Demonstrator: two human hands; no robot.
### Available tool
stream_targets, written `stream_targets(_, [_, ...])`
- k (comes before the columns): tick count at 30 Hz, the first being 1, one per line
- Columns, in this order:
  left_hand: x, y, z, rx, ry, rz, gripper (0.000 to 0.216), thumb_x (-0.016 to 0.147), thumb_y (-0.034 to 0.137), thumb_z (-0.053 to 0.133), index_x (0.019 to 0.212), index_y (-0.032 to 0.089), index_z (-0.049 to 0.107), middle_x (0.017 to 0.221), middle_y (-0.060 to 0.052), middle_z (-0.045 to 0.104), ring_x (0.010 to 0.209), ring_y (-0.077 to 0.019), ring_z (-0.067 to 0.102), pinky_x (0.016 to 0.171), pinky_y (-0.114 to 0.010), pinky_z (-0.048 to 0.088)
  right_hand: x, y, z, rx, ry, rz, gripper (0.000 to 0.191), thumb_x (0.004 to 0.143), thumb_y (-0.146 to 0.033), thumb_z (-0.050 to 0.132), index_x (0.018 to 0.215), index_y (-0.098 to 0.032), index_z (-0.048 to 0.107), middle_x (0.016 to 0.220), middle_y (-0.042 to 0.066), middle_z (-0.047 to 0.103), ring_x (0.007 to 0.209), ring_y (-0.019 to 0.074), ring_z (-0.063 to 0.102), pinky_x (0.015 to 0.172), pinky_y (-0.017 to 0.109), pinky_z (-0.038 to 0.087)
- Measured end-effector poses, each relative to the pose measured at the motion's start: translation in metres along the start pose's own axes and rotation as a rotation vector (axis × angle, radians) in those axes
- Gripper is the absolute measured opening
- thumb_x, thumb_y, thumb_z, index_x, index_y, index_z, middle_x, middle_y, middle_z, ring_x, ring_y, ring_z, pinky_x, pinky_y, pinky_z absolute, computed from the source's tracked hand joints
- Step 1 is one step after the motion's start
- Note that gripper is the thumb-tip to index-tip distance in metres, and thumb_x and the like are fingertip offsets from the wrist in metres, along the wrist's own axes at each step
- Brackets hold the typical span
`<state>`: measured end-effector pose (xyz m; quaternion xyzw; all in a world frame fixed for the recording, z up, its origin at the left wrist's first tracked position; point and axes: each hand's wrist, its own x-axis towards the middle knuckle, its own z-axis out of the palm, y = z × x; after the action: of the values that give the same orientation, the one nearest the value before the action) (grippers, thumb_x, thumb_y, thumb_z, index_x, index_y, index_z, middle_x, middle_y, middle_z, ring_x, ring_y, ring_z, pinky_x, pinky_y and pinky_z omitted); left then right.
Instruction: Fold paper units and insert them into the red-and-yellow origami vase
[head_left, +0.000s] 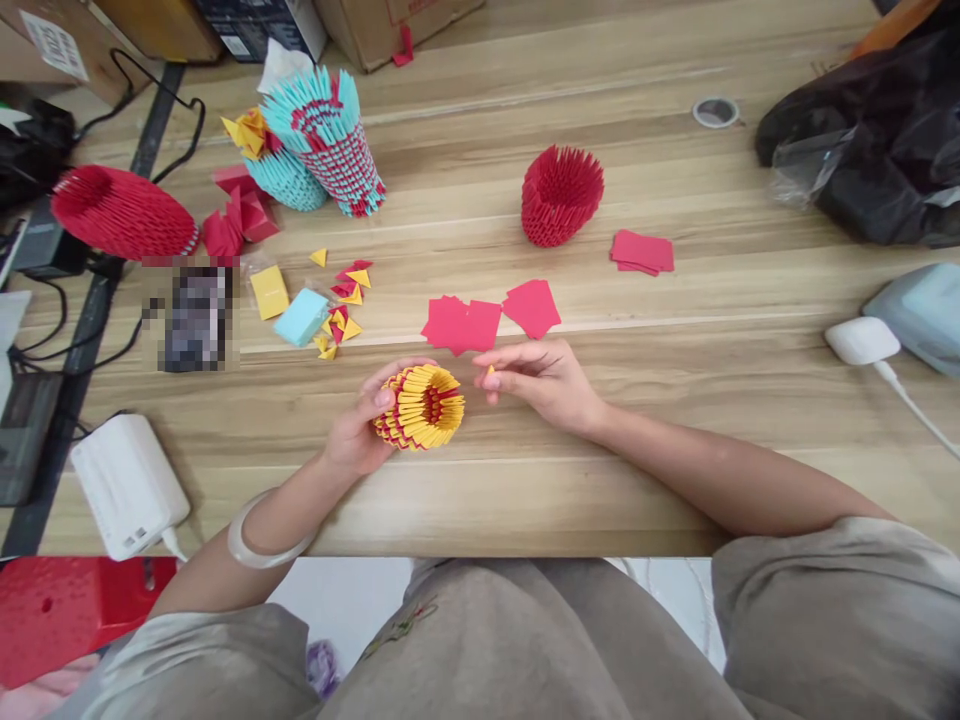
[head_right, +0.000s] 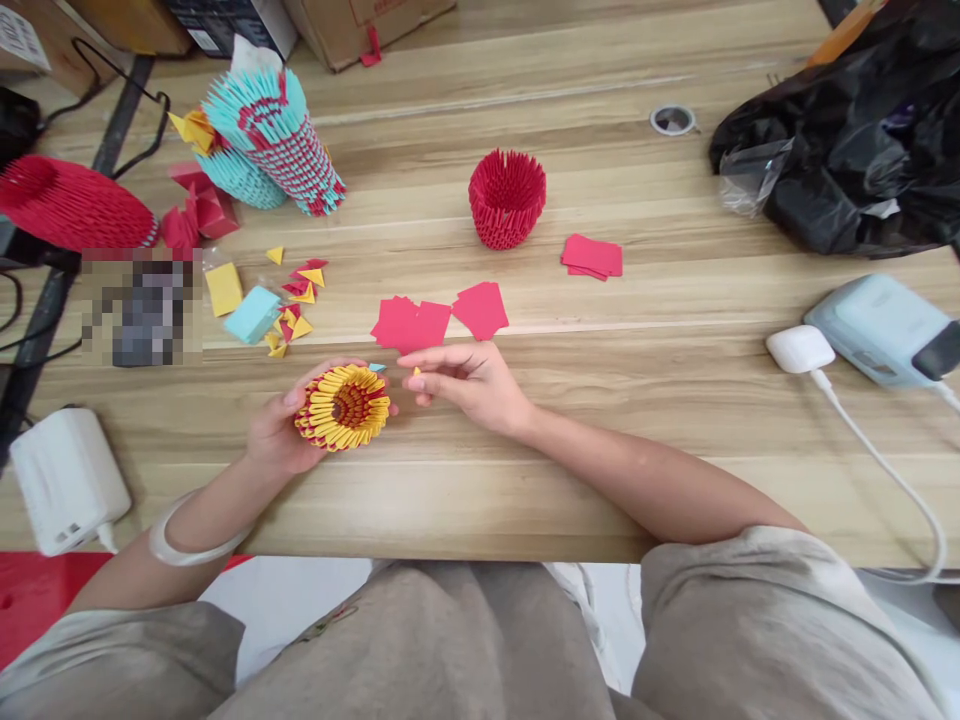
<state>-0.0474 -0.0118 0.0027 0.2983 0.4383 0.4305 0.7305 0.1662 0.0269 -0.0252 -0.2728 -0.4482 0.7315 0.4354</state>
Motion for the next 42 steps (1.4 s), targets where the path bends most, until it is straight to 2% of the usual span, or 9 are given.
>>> stream_targets(4, [-0.001,-0.003,-0.001,0.028,-0.02,0.019,0.059,0.052,0.042,0.084,0.102,0.016,0.068,0.096,-0.01,0.072,0.083,-0.028,0.069,0.073,-0.039,0.057,-0.001,-0.001,0.002,0.01,-0.034,0.023,0.011,0.062,-0.017,0.082,0.07,-0.021,0.075,0.077,0.001,0.075,0.071,0.0108,0.069,0.065,0.023,0.058])
stream_targets(6, [-0.002,-0.004,-0.001,0.045,-0.019,0.026,0.057,0.052,0.041,0.084,0.101,0.016,0.069,0.094,-0.01,0.072,0.08,-0.0267,0.069,0.071,-0.038,0.057,-0.001,-0.003,0.002,-0.043,-0.056,0.013,0.012,0.062,-0.016,0.082,0.071,-0.021,0.076,0.084,0.001,0.075,0.077,0.0109,0.069,0.069,0.023,0.058])
stream_targets(10, [-0.003,-0.002,0.002,0.054,-0.028,0.067,0.054,0.052,0.042,0.084,0.098,0.016,0.071,0.091,-0.009,0.073,0.078,-0.0237,0.069,0.07,-0.032,0.058,-0.001,-0.003,0.003,-0.072,-0.07,0.022,0.011,0.066,-0.017,0.08,0.076,-0.022,0.077,0.083,0.001,0.073,0.073,0.0092,0.068,0.069,0.022,0.059])
stream_targets(14, [-0.003,-0.001,0.005,0.055,-0.046,0.09,0.051,0.053,0.04,0.085,0.096,0.015,0.071,0.087,-0.008,0.074,0.077,-0.0223,0.07,0.069,-0.029,0.058,-0.004,0.0,0.004,-0.014,-0.032,0.088,0.013,0.06,-0.015,0.083,0.069,-0.021,0.076,0.076,0.0,0.073,0.07,0.0098,0.068,0.067,0.021,0.059])
stream_targets(22, [-0.005,-0.004,0.004,0.089,-0.067,0.08,0.054,0.053,0.039,0.086,0.098,0.014,0.068,0.09,-0.01,0.073,0.08,-0.0284,0.07,0.072,-0.036,0.057,-0.011,0.002,0.008,0.077,-0.009,0.259,0.015,0.059,-0.019,0.085,0.071,-0.02,0.076,0.08,0.002,0.075,0.073,0.0126,0.07,0.071,0.026,0.059])
stream_targets(29, [-0.007,-0.006,0.001,0.105,-0.138,0.087,0.052,0.058,0.038,0.085,0.103,0.017,0.069,0.092,-0.008,0.073,0.082,-0.0262,0.071,0.072,-0.034,0.058,-0.011,-0.003,0.007,0.102,-0.017,0.375,0.014,0.059,-0.019,0.085,0.068,-0.02,0.075,0.079,0.002,0.076,0.072,0.0139,0.07,0.068,0.028,0.059])
stream_targets(34, [-0.008,-0.004,0.003,0.086,-0.11,0.063,0.052,0.056,0.033,0.086,0.101,0.015,0.069,0.088,-0.01,0.073,0.079,-0.0294,0.071,0.068,-0.036,0.058,-0.011,-0.004,0.008,0.107,-0.053,0.377,0.012,0.062,-0.02,0.084,0.069,-0.022,0.075,0.074,-0.001,0.075,0.066,0.0112,0.069,0.067,0.027,0.059])
stream_targets(39, [-0.009,0.0,0.006,0.114,-0.088,0.036,0.049,0.051,0.022,0.085,0.098,0.015,0.07,0.083,-0.007,0.072,0.079,-0.0315,0.07,0.067,-0.037,0.057,-0.012,-0.004,0.01,0.093,-0.048,0.374,0.011,0.063,-0.022,0.083,0.069,-0.022,0.074,0.071,-0.002,0.073,0.065,0.0108,0.067,0.067,0.029,0.058])
stream_targets(42, [-0.01,0.0,0.007,0.139,-0.081,0.039,0.049,0.051,0.021,0.085,0.097,0.015,0.07,0.082,-0.006,0.072,0.08,-0.0318,0.07,0.068,-0.036,0.057,-0.011,-0.004,0.011,0.097,-0.037,0.384,0.011,0.063,-0.022,0.083,0.068,-0.022,0.074,0.071,-0.001,0.073,0.064,0.0106,0.067,0.065,0.027,0.058])
